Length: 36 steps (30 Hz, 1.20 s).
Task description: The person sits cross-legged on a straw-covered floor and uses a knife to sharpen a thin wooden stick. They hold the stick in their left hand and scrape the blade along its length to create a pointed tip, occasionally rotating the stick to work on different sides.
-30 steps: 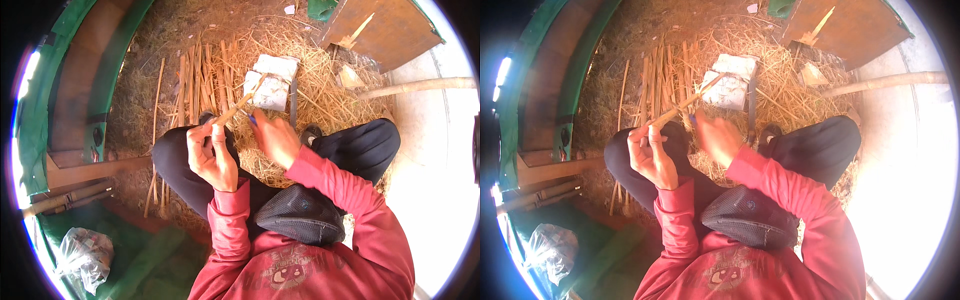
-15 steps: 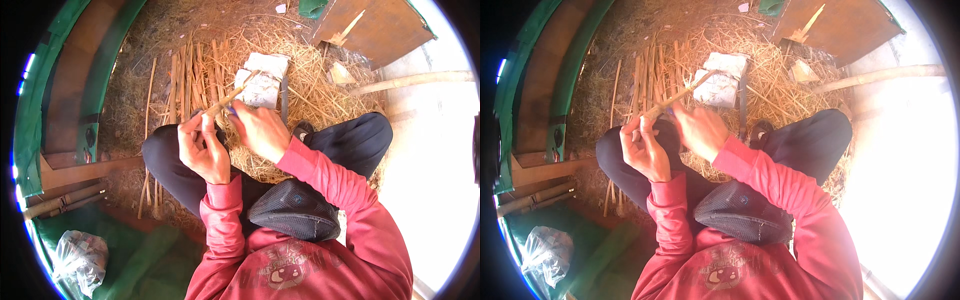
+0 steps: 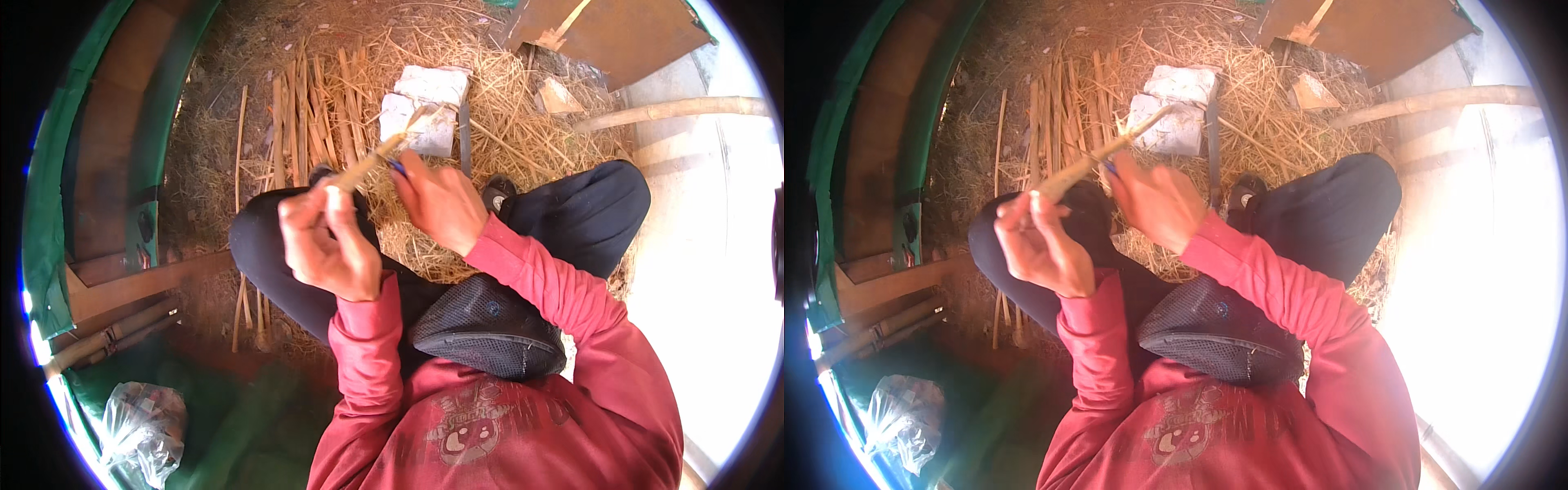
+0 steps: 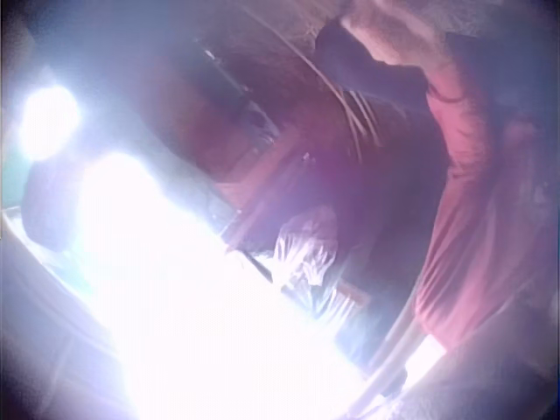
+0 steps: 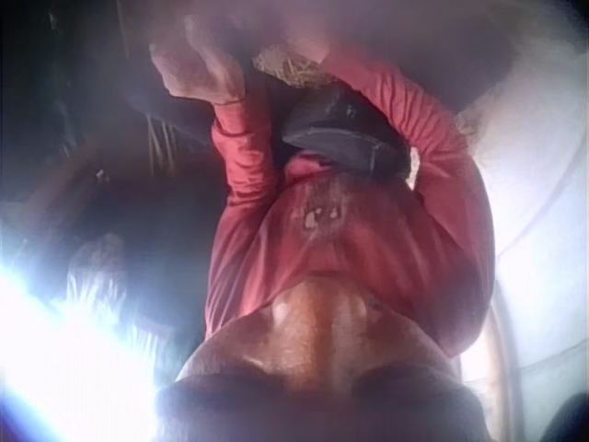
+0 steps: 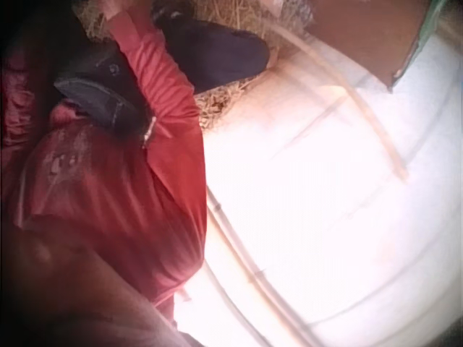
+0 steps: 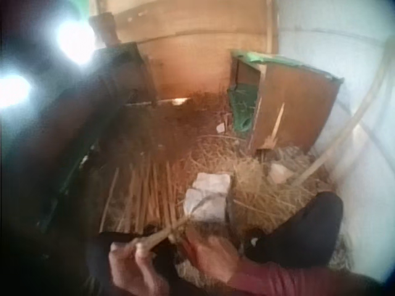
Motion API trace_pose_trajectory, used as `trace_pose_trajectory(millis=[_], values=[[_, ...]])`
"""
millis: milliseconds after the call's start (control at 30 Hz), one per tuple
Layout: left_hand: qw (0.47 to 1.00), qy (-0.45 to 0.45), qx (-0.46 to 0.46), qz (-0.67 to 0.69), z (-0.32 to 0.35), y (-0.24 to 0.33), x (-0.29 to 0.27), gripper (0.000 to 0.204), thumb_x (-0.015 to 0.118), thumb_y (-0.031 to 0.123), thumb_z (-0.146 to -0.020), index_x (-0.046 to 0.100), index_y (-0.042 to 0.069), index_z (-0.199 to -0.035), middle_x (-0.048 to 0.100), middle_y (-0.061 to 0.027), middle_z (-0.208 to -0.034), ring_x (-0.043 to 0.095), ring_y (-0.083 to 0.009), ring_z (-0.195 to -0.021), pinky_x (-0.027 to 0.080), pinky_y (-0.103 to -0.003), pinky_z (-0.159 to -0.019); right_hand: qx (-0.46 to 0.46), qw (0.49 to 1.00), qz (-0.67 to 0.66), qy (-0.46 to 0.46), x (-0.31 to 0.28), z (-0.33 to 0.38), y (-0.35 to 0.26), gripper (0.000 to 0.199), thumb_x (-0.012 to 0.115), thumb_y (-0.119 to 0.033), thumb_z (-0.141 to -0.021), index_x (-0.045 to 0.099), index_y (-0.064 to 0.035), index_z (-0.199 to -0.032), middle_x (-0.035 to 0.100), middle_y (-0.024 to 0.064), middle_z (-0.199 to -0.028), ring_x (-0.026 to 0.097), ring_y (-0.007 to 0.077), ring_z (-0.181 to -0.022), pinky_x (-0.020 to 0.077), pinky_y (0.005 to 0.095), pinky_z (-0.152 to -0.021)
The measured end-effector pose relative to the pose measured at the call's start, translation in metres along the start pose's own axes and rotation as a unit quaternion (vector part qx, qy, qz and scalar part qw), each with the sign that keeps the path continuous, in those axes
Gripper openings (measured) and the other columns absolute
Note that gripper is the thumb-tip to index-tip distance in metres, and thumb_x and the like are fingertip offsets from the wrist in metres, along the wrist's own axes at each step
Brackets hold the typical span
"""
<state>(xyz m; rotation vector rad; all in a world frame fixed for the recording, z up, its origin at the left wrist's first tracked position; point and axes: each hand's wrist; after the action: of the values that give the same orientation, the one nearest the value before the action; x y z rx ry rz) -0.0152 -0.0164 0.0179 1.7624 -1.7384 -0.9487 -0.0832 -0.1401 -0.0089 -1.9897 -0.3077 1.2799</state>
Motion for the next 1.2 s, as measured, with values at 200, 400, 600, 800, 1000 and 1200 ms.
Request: trace_pose_trajectory(millis=[200,400,600,800,1000,1200], values=[[0.996,0.053,-0.045,0.062,-0.001,-0.004,-0.002,0.012,0.064,0.003,-0.098,0.058,-0.007,-0.103,0.057,-0.0104,-0.095,0.061,-0.0124,-0.077,0.050,-0.022,-0.059,-0.032,0.999,0.032,0.010,0.001,-0.005,-0.026,0.019,0.061,-0.019,-0.097,0.057,-0.0026,-0.105,0.059,0.0221,-0.056,0.063,0.0433,-0.053,0.0503,0.0520,-0.048],[0.991,0.070,-0.095,0.066,-0.013,-0.003,-0.002,0.013,0.066,0.005,-0.097,0.059,-0.005,-0.101,0.064,-0.0115,-0.097,0.063,-0.0124,-0.076,0.053,-0.022,-0.063,0.001,0.999,0.038,-0.026,-0.003,-0.017,-0.041,0.019,0.059,-0.019,-0.097,0.057,-0.0023,-0.106,0.061,0.0218,-0.057,0.064,0.0432,-0.055,0.0513,0.0534,-0.050],[0.993,0.029,-0.081,0.076,-0.005,-0.005,-0.003,0.014,0.067,0.005,-0.097,0.060,-0.006,-0.102,0.063,-0.0103,-0.093,0.066,-0.0134,-0.081,0.057,-0.024,-0.069,0.069,0.989,0.121,-0.051,0.015,-0.012,0.017,0.028,0.054,-0.024,-0.100,0.056,0.0000,-0.116,0.064,0.0221,-0.062,0.067,0.0436,-0.058,0.0527,0.0537,-0.053],[0.992,0.048,-0.082,0.086,-0.004,-0.006,0.001,0.014,0.067,0.004,-0.096,0.060,-0.006,-0.103,0.062,-0.0096,-0.095,0.064,-0.0116,-0.083,0.056,-0.023,-0.069,0.060,0.996,0.073,-0.004,0.013,0.000,-0.013,0.027,0.055,-0.025,-0.100,0.058,-0.0027,-0.114,0.065,0.0265,-0.068,0.068,0.0451,-0.067,0.0535,0.0562,-0.059],[0.996,0.034,-0.061,0.053,-0.003,-0.011,-0.003,0.017,0.067,0.014,-0.099,0.062,-0.002,-0.102,0.067,-0.0090,-0.092,0.067,-0.0132,-0.080,0.049,-0.022,-0.060,0.062,0.996,0.059,-0.030,0.004,-0.004,-0.008,0.023,0.057,-0.024,-0.099,0.057,-0.0022,-0.108,0.064,0.0274,-0.068,0.065,0.0490,-0.066,0.0521,0.0570,-0.059],[0.985,0.052,-0.125,0.104,-0.001,0.001,-0.009,0.013,0.066,0.003,-0.097,0.059,-0.005,-0.103,0.063,-0.0084,-0.095,0.063,-0.0100,-0.080,0.052,-0.020,-0.068,0.014,0.999,0.013,0.026,0.016,-0.001,-0.038,0.021,0.060,-0.022,-0.098,0.056,-0.0023,-0.104,0.060,0.0263,-0.059,0.063,0.0465,-0.057,0.0511,0.0546,-0.052]])
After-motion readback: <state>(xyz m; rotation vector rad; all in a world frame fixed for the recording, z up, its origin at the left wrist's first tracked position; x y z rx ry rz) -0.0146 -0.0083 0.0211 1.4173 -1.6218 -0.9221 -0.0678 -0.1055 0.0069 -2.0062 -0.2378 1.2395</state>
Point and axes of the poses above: each hand's wrist, its own z-axis away from the middle knuckle, its own x-axis out of the palm, y = z × x
